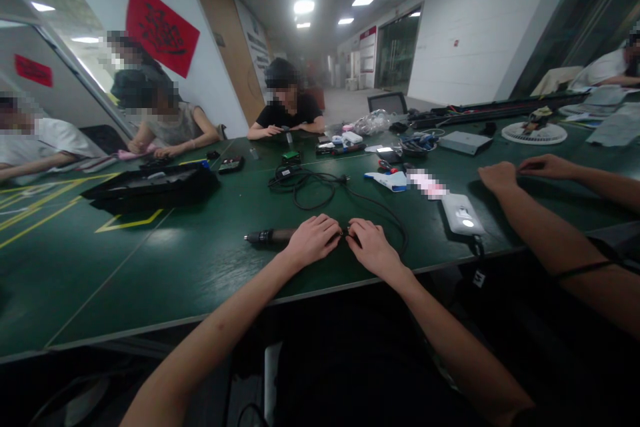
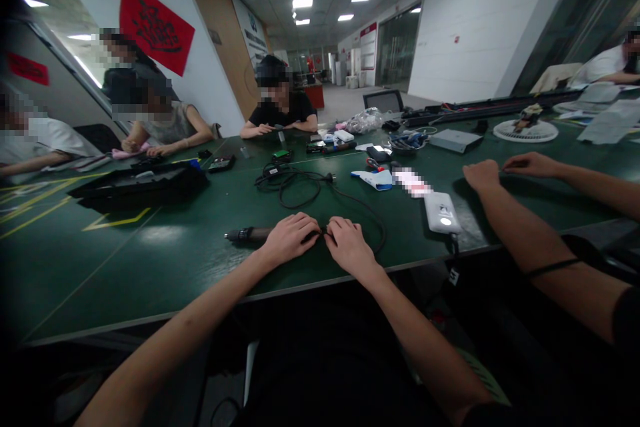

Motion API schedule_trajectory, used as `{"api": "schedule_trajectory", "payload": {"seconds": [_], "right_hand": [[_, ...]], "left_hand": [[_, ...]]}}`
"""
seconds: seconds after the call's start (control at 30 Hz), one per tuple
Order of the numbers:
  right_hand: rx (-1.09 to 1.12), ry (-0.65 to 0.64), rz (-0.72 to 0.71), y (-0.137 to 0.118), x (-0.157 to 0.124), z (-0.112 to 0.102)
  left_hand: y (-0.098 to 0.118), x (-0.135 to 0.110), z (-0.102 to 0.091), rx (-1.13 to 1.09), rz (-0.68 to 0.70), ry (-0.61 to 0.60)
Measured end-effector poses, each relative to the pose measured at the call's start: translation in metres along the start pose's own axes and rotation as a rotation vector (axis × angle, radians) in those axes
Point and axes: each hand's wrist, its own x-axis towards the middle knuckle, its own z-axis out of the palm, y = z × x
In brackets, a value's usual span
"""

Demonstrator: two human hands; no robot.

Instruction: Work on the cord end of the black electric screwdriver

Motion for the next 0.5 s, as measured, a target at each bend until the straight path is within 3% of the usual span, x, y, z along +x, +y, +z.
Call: {"api": "schedule_trajectory", "payload": {"seconds": [0.5], "right_hand": [[-0.011, 0.001, 0.000, 0.0006, -0.0003, 0.0008]], "left_hand": [[-0.0016, 0.0007, 0.0022, 0.033, -0.038, -0.015]]}}
